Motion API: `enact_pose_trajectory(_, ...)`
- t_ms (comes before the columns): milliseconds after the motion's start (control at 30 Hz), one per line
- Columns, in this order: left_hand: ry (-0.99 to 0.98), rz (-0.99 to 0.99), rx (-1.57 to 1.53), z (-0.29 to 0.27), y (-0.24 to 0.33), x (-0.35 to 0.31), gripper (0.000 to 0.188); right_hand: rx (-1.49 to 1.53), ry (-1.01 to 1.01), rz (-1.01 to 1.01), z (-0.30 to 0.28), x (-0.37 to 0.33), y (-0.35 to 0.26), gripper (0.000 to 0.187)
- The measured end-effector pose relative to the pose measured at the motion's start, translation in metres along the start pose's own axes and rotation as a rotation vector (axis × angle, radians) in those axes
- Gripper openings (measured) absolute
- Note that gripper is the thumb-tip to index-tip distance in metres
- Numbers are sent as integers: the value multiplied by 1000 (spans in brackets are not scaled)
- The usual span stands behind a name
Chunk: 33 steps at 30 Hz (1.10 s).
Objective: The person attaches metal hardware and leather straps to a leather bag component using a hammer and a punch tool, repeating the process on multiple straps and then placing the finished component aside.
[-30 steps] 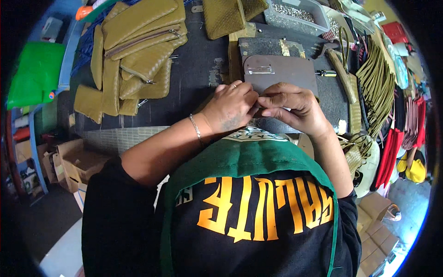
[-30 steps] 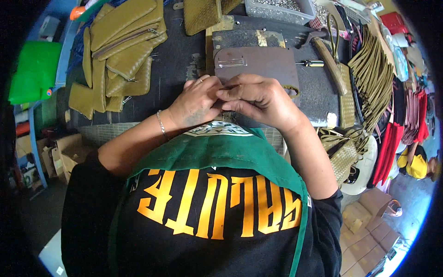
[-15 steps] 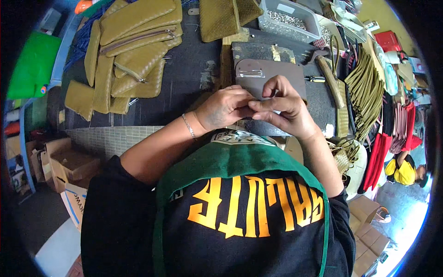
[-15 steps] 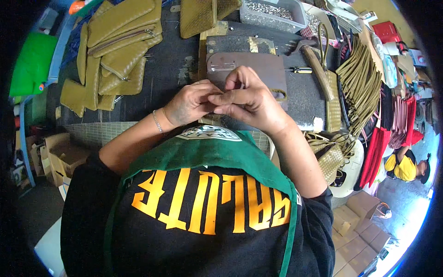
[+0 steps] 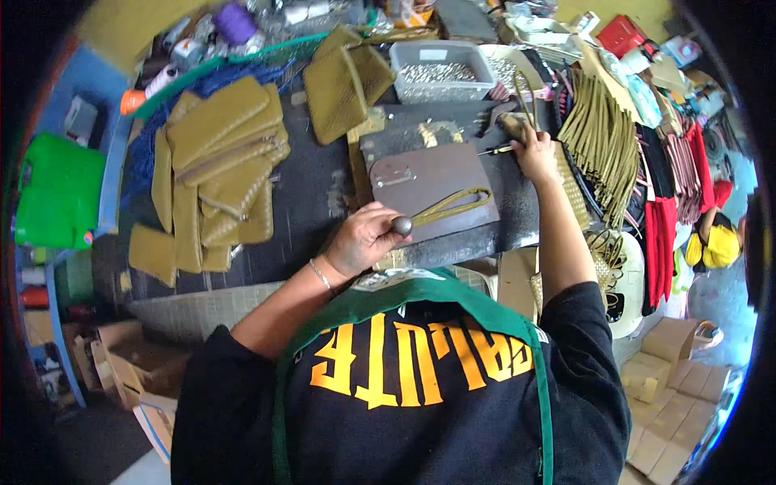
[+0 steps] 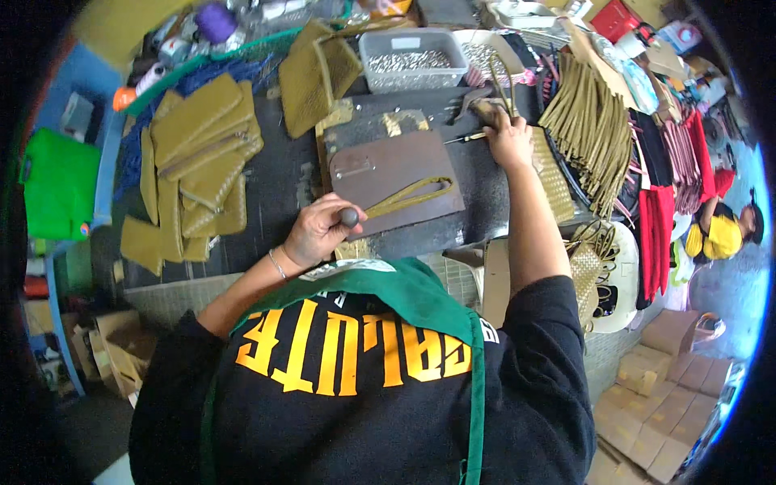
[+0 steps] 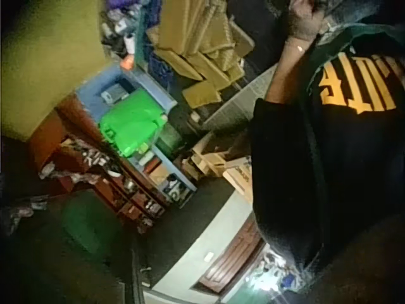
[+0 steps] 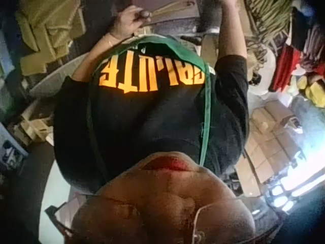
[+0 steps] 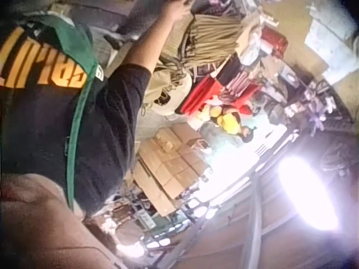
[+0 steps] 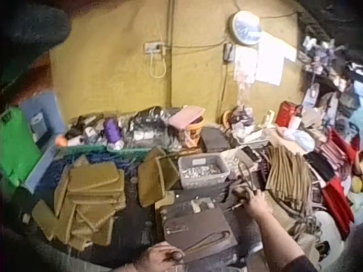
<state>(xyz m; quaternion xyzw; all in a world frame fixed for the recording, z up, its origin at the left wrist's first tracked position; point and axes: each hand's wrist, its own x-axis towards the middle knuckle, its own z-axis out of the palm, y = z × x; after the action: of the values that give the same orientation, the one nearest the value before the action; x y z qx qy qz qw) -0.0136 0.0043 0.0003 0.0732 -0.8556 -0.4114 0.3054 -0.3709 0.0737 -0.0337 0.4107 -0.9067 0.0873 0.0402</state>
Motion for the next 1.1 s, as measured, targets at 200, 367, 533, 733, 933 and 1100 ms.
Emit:
enact_pose_trajectory(200, 41, -101, -24, 4, 1, -11, 7, 17, -160, -40, -6, 10, -2, 43)
enact_pose_trajectory(367, -4, -101, -14, 3, -4, -9, 15, 544, 263, 20, -65, -18, -17, 43)
enact_pose_trajectory(533, -5, -31, -7, 0, -11, -3, 15, 877, -108, -175, -155, -119, -78, 32)
enact_pose_trajectory(733, 40, 9, -55, 3, -10, -6, 18, 434, -257, -725, -164, -159, -100, 30)
enact_pose_trajectory(933, 38, -17, -61, 3, -6, -9, 19, 373, -335, -700, -166, -155, -111, 26)
enact_pose_trajectory(1100, 75, -45, -38, 3, -5, -10, 18, 829, -47, -644, -203, -154, -125, 28)
